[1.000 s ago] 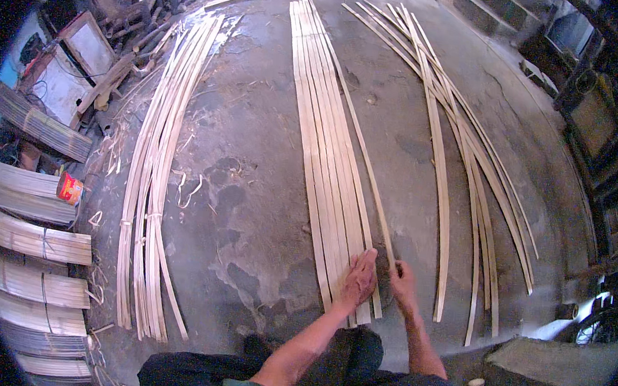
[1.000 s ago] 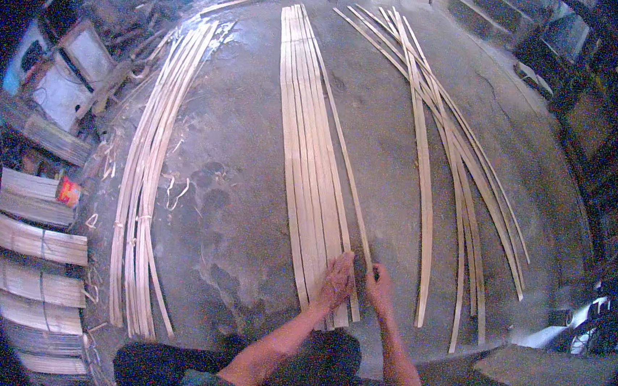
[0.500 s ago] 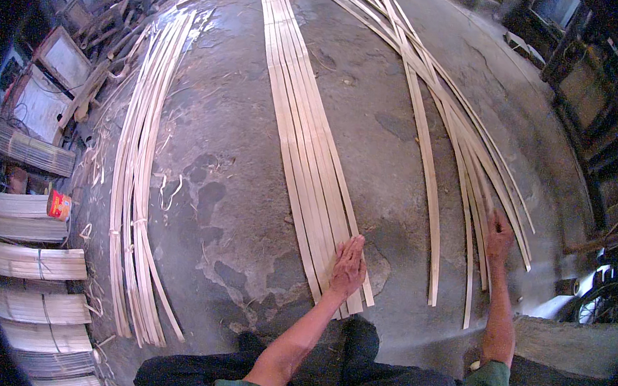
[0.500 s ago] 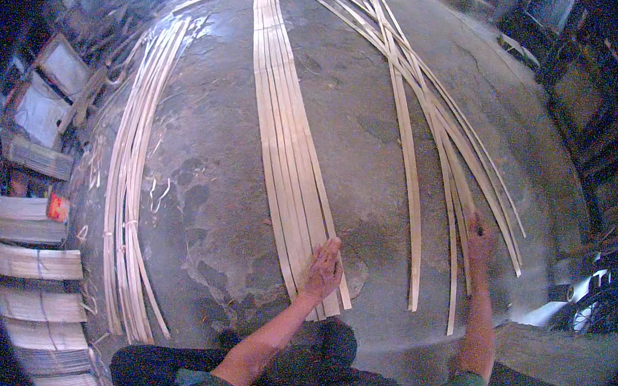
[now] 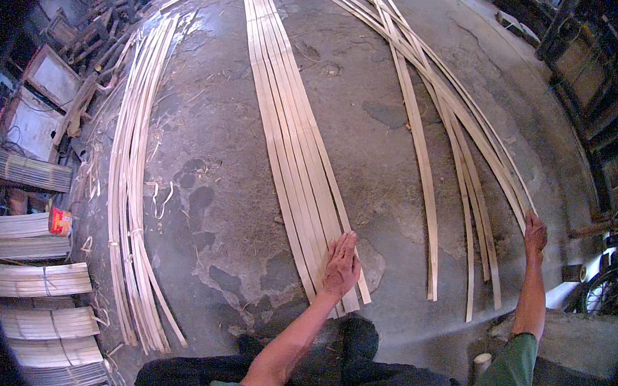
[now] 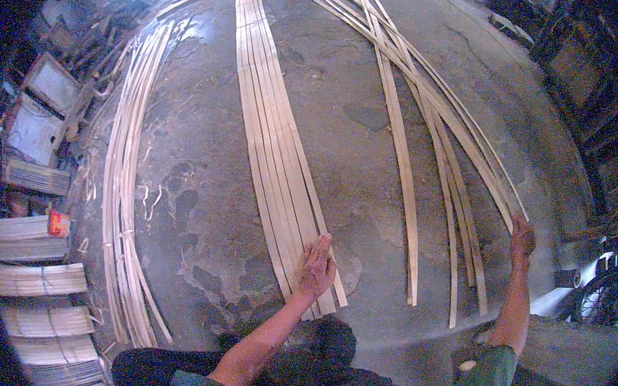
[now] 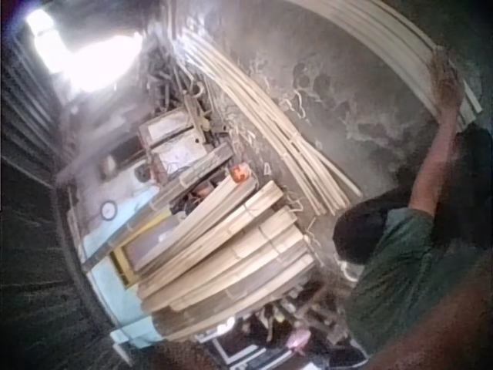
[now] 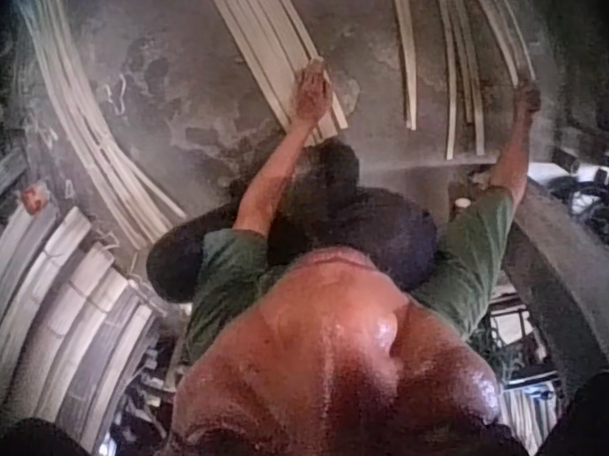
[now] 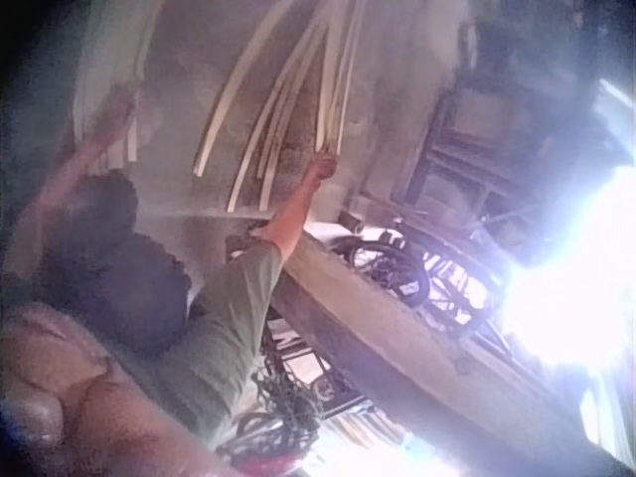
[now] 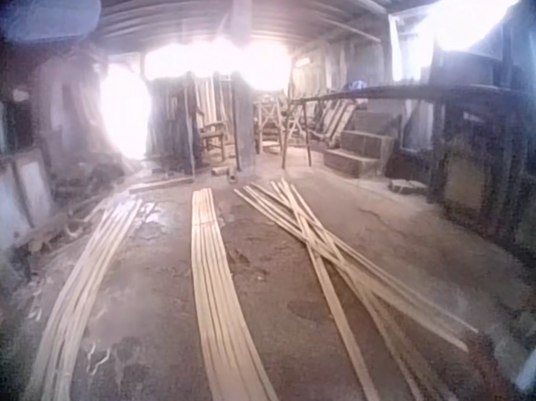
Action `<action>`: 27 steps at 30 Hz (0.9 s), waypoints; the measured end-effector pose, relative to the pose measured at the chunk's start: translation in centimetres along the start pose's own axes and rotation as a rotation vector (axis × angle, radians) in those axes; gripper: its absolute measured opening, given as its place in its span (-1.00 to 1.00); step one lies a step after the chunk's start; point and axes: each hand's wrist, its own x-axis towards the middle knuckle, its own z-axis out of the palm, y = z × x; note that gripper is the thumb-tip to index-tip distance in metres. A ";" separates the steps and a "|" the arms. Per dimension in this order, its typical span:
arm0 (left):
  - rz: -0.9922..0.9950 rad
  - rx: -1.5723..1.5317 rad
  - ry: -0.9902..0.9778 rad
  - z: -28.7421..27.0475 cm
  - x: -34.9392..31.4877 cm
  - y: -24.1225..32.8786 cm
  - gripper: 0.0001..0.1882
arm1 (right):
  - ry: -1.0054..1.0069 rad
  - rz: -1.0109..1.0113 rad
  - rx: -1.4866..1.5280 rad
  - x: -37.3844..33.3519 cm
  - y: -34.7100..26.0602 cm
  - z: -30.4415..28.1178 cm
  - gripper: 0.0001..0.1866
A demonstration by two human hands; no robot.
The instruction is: The person sits on the floor and repeatedly picks up, aligns, and stacks thin wooden strips into neat bundles. They handle the strips by hand, moving them between piles and occasionally bundling them together.
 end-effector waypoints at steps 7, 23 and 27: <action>0.006 0.004 0.024 -0.1 0.0 -0.2 -0.34 | 0.145 -0.048 -0.069 0.7 -3.2 2.8 -0.58; 0.085 -0.053 0.183 3.1 -0.5 -2.5 -0.37 | -0.396 -1.194 0.859 -31.7 -49.4 -6.7 -0.39; -0.067 -0.281 -0.047 4.1 -2.5 -4.5 -0.35 | -0.733 -1.125 1.090 -32.7 -51.4 -3.6 -0.47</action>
